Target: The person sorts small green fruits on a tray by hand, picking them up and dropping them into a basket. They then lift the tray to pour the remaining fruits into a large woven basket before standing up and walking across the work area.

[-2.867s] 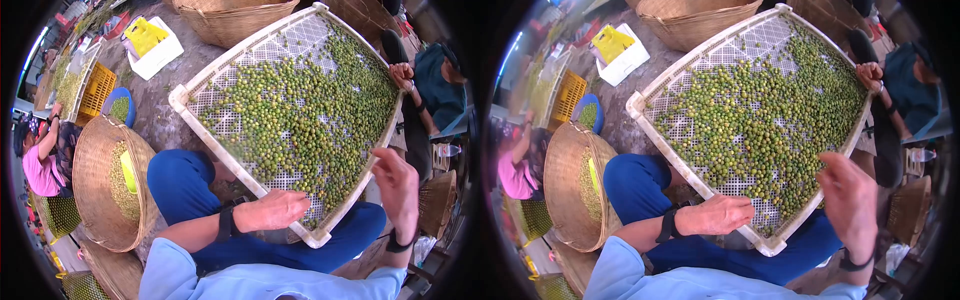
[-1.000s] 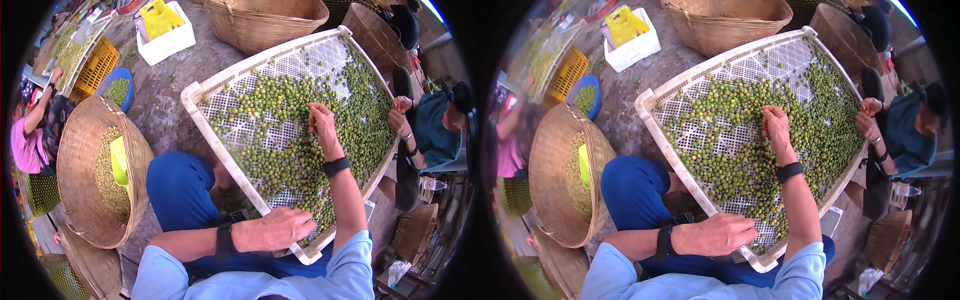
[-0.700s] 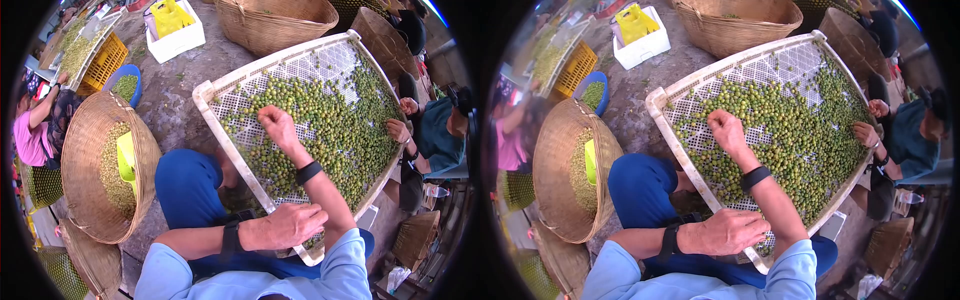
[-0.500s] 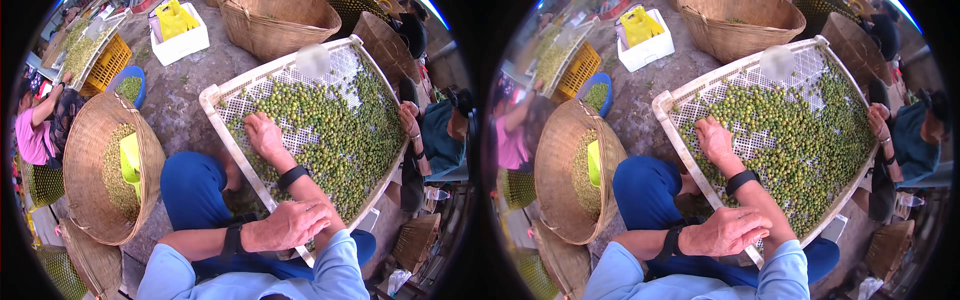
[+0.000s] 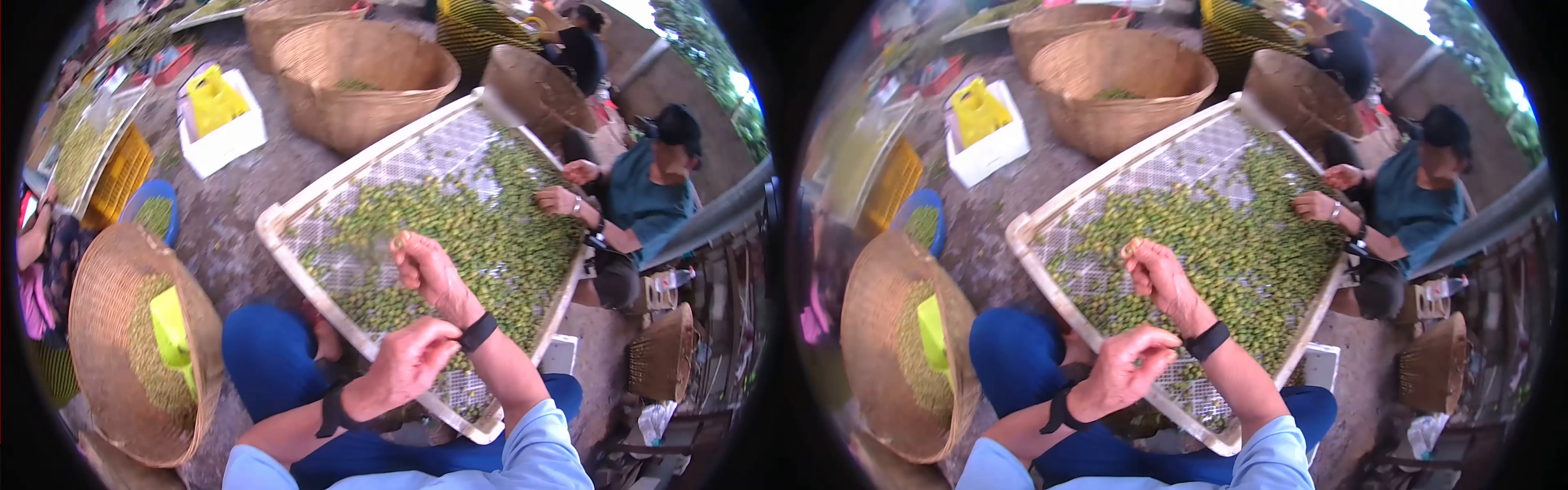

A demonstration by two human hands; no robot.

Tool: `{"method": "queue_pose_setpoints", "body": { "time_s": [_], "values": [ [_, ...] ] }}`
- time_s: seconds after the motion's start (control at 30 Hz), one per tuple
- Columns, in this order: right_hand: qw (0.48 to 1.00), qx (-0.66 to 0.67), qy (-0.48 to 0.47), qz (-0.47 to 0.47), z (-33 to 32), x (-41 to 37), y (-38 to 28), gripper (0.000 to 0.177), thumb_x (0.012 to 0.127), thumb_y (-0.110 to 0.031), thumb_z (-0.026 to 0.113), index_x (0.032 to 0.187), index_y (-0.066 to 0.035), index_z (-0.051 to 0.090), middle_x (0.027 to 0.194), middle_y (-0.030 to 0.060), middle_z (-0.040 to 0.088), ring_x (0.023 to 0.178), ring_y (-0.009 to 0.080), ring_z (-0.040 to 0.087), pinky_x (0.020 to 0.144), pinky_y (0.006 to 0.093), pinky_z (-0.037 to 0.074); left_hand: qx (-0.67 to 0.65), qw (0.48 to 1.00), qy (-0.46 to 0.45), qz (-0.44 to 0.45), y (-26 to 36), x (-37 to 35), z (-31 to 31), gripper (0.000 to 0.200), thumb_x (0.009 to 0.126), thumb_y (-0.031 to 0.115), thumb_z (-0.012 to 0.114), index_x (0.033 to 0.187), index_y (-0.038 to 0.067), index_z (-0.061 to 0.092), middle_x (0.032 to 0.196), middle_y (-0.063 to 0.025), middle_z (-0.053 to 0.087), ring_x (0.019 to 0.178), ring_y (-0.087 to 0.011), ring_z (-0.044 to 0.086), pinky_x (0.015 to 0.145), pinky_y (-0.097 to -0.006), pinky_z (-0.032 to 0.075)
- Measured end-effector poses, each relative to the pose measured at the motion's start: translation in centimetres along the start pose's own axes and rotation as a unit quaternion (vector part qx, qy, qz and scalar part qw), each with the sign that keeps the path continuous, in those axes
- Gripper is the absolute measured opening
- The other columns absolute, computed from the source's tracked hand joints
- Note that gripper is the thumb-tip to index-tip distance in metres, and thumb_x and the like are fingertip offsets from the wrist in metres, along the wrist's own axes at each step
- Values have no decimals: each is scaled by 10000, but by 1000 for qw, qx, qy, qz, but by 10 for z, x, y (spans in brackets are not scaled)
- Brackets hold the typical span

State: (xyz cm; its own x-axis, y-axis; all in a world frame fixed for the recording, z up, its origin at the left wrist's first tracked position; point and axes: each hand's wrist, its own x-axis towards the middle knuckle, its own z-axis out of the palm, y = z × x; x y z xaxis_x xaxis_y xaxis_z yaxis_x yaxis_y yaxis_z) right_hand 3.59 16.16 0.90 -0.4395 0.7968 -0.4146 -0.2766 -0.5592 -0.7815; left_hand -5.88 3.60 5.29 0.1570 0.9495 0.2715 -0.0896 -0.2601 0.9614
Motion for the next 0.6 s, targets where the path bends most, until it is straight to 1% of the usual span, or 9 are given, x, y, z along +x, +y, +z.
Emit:
{"method": "queue_pose_setpoints", "body": {
  "time_s": [0.07, 0.17, 0.23, 0.33, 0.43, 0.47, 0.5, 0.53, 0.6],
  "values": [
    [999, 47, -20, -17, -8, -20, -12, 202, 902, -262, 505, 865, -66, 538, 633, -27, 486, 436, 44, 319, 368, 188, 252, 14, 999, 13, -35, -7, 1, -4, 122, 845, -8, 520, 954, 10, 570, 778, -31, 554, 636, -69, 542, 556, -215, 459],
    [998, 39, 38, -30, -10, -46, -20, 162, 891, -198, 483, 821, -71, 556, 596, -36, 487, 392, 40, 312, 344, 195, 222, -68, 992, 54, -95, -12, 4, -3, 100, 870, -14, 483, 932, 9, 559, 800, -2, 491, 628, -41, 483, 530, -183, 436],
    [999, 41, -2, -36, -23, -56, -14, 158, 886, -206, 498, 808, -73, 531, 572, -36, 445, 395, 38, 307, 336, 187, 231, -34, 997, 36, -64, -19, 4, -6, 133, 853, -53, 456, 917, 5, 557, 829, -13, 473, 608, -42, 467, 513, -169, 416],
    [996, 83, 22, -33, -31, -73, 4, 133, 899, -155, 492, 818, -63, 542, 590, -32, 475, 374, 34, 300, 325, 192, 216, -45, 995, 35, -77, -13, 6, -3, 77, 829, -35, 511, 874, -4, 565, 815, -27, 474, 586, -57, 484, 494, -181, 423],
    [999, 15, 44, -2, -52, -82, 22, 118, 895, -177, 511, 927, -67, 541, 609, -25, 497, 405, 45, 348, 348, 195, 245, -28, 994, 16, -101, -10, 5, 0, 66, 826, -32, 521, 876, -10, 559, 811, -28, 477, 591, -57, 489, 491, -187, 424],
    [983, -139, 101, -59, -58, -84, 29, 154, 892, -179, 516, 990, -61, 517, 629, -20, 509, 442, 54, 389, 370, 198, 281, -20, 994, 10, -109, -9, 6, 2, 63, 825, -31, 524, 873, -10, 559, 805, -28, 479, 595, -57, 492, 493, -189, 426],
    [938, -289, 154, -110, -59, -88, 33, 209, 888, -181, 521, 1053, -55, 494, 649, -15, 521, 480, 63, 431, 391, 202, 316, -13, 993, 4, -119, -9, 4, 3, 60, 824, -31, 527, 869, -11, 559, 800, -29, 480, 600, -57, 496, 495, -191, 429],
    [940, -287, 153, -106, -62, -91, 33, 209, 888, -181, 521, 1053, -55, 494, 649, -15, 521, 480, 63, 431, 391, 202, 316, -12, 992, 4, -123, -11, 4, 6, 60, 824, -31, 527, 869, -11, 559, 800, -29, 480, 600, -57, 496, 495, -191, 429],
    [992, 23, 119, 19, -70, -101, 29, 315, 884, -197, 525, 1137, -34, 433, 704, 7, 549, 578, 91, 508, 462, 220, 413, -6, 996, -6, -93, -15, 3, 8, 54, 825, -31, 527, 863, -12, 560, 795, -30, 483, 608, -61, 504, 503, -193, 432]
  ]
}}
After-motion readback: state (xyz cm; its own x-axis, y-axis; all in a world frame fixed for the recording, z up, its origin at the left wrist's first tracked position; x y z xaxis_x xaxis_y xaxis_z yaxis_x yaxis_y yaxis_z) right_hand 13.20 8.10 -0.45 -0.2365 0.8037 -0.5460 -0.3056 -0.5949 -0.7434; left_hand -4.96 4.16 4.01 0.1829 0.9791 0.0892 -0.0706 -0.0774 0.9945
